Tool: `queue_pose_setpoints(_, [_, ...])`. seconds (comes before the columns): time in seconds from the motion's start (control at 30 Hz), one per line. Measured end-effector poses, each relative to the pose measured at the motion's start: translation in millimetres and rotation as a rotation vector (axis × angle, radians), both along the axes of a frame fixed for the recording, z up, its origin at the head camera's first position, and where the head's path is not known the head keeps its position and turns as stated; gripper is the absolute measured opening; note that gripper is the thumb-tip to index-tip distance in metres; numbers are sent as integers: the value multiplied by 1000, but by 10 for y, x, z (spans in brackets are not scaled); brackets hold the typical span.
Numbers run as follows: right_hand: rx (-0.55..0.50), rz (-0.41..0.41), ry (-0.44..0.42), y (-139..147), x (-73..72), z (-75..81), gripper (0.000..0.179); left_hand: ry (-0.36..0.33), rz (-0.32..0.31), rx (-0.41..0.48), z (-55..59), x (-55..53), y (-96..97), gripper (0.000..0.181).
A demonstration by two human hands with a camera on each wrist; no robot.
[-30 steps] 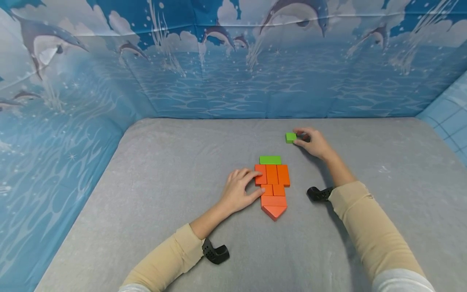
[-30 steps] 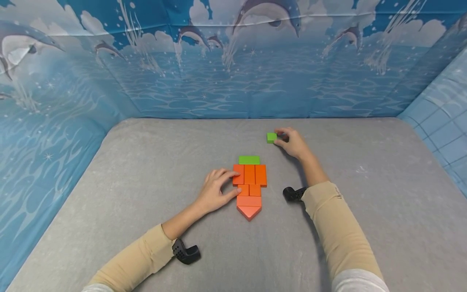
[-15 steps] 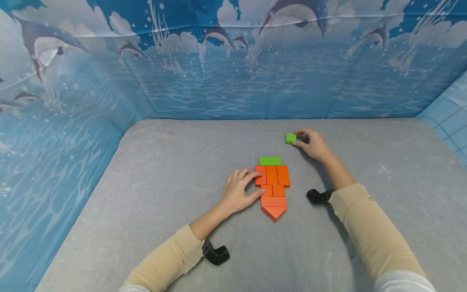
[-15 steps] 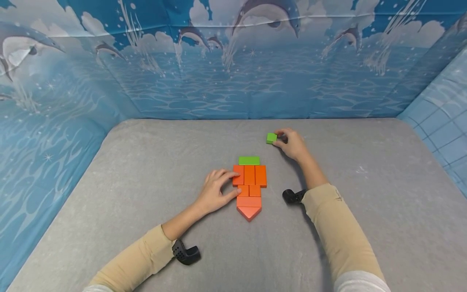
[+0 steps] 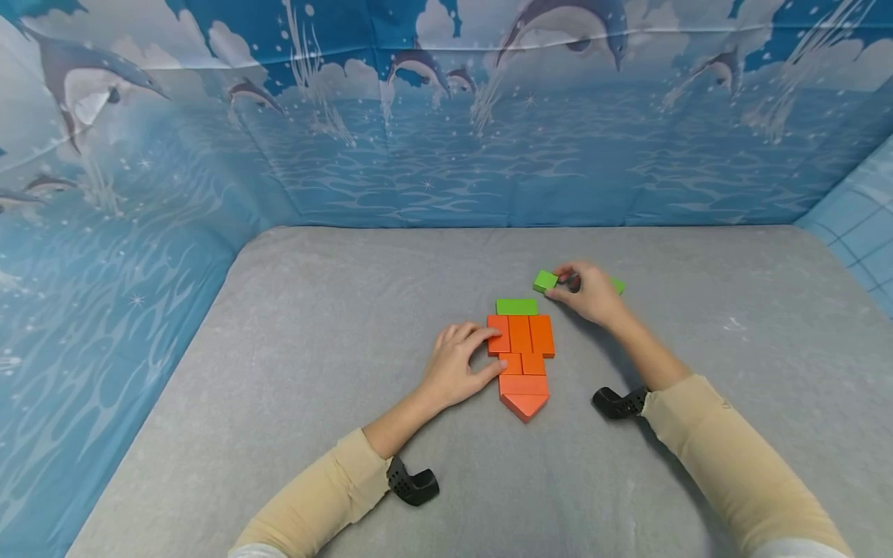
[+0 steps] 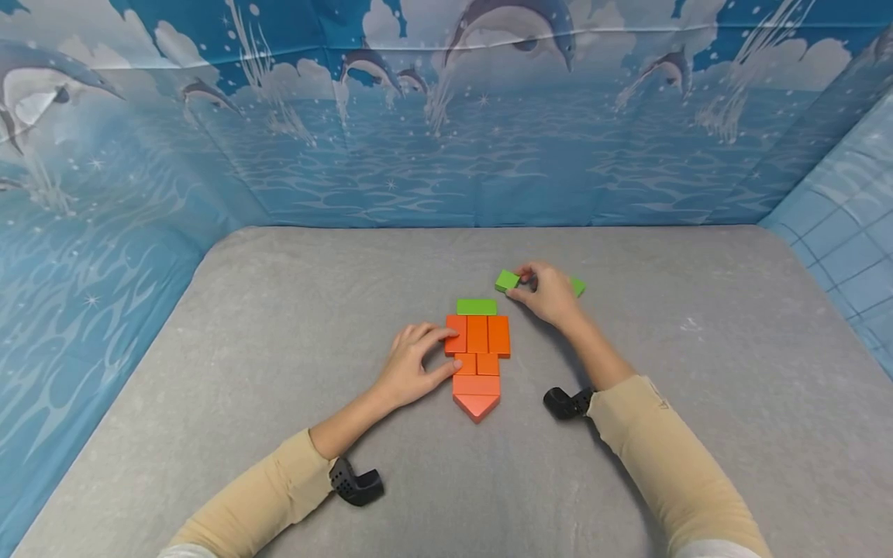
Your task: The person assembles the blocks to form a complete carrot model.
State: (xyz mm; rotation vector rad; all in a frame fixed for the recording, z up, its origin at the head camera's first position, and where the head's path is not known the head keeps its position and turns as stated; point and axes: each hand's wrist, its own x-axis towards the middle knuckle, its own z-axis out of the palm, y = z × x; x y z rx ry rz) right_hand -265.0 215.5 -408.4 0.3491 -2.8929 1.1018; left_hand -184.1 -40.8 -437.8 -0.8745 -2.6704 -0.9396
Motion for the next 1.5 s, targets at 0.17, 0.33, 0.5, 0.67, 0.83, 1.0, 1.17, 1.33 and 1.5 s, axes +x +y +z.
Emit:
queue_pose_setpoints(0.17, [-12,1,-13,-51,76,-1,37,-5,2,2,1,0,-3,43])
queue_pose_setpoints(0.33, [-13,8,-10,-78,123,-14,38,-8,3,0,6,-2,-2,43])
queue_pose_setpoints(0.5, [-14,-1,-13,-88,148,-31,39,-8,2,-2,0,-5,-4,43])
queue_pose_setpoints(0.67, [-17,-9,-15,-92,147,-52,39,-2,-2,-3,-10,-19,-7,43])
queue_pose_setpoints(0.83, [-26,1,-12,-95,140,-65,39,-3,-2,-1,-12,-24,-11,42])
queue_pose_setpoints(1.0, [-32,15,-13,-93,133,-64,39,-7,-1,0,-11,-21,-12,42])
queue_pose_setpoints(1.17, [-30,23,-7,-96,132,-61,40,-5,1,-1,-18,-26,-10,42])
queue_pose_setpoints(1.33, [-32,31,-11,-86,129,-53,40,-6,4,-1,-17,-26,-7,42])
queue_pose_setpoints(1.5, [-73,46,-24,-4,112,-3,40,-9,2,1,-16,-23,-5,43])
